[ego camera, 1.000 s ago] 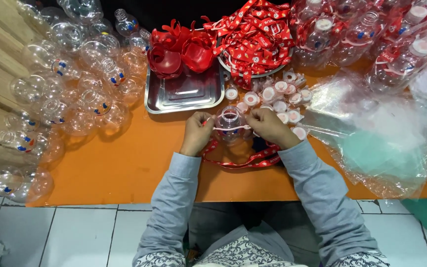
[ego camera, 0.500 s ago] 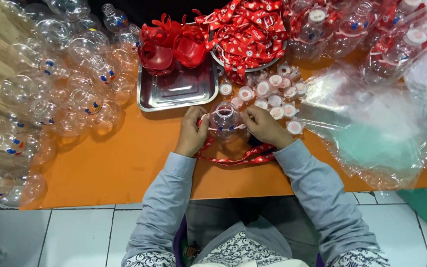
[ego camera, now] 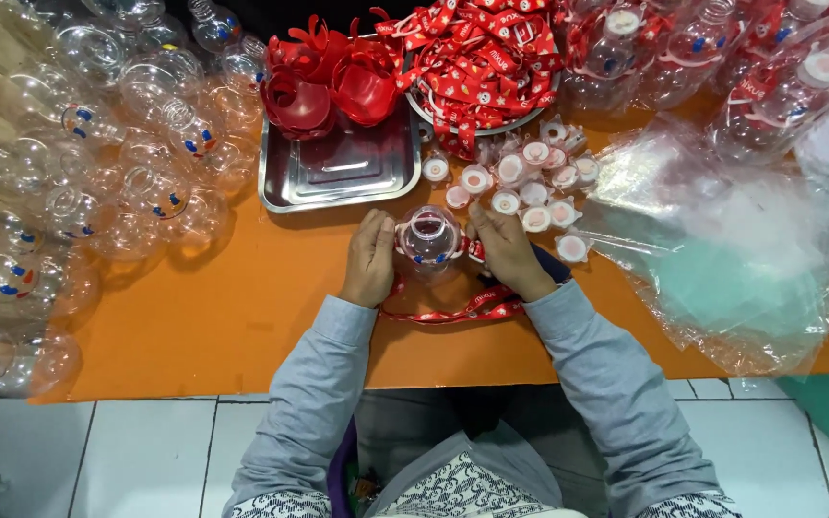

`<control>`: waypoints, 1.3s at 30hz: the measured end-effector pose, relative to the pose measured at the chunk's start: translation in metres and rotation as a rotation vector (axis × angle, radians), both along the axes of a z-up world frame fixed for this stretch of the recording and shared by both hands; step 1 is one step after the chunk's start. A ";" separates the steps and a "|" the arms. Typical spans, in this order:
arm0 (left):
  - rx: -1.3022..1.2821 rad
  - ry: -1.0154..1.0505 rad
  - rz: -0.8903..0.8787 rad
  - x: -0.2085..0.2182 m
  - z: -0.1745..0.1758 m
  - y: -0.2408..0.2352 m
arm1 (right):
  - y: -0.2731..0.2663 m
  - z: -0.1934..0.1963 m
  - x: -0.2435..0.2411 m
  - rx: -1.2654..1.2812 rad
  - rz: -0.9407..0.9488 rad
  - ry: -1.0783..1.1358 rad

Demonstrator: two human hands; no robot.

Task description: Attaching red ribbons to plastic bottles and cleaning them with a cloth.

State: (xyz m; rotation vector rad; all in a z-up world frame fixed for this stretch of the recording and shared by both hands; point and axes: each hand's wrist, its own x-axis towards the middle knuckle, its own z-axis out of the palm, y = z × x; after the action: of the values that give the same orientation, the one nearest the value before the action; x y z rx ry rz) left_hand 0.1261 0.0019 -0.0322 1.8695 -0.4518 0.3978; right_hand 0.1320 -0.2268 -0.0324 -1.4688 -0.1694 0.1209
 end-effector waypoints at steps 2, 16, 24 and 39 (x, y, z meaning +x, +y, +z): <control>-0.020 0.002 -0.014 0.003 -0.009 0.003 | -0.005 -0.032 0.020 0.030 0.009 -0.009; 0.107 0.029 -0.073 -0.025 0.046 -0.010 | -0.033 0.009 0.008 -0.315 0.110 -0.012; 0.234 0.126 -0.075 -0.006 0.016 -0.008 | -0.048 0.025 0.010 -0.185 0.193 0.068; 0.195 0.095 -0.021 -0.002 0.002 -0.007 | -0.026 0.028 0.002 -0.293 0.088 -0.433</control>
State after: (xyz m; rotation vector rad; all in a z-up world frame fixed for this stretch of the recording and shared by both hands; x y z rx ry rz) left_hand 0.1236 -0.0050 -0.0303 2.0606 -0.4595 0.2568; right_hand 0.1341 -0.2527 -0.0041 -1.7666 -0.5881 -0.1090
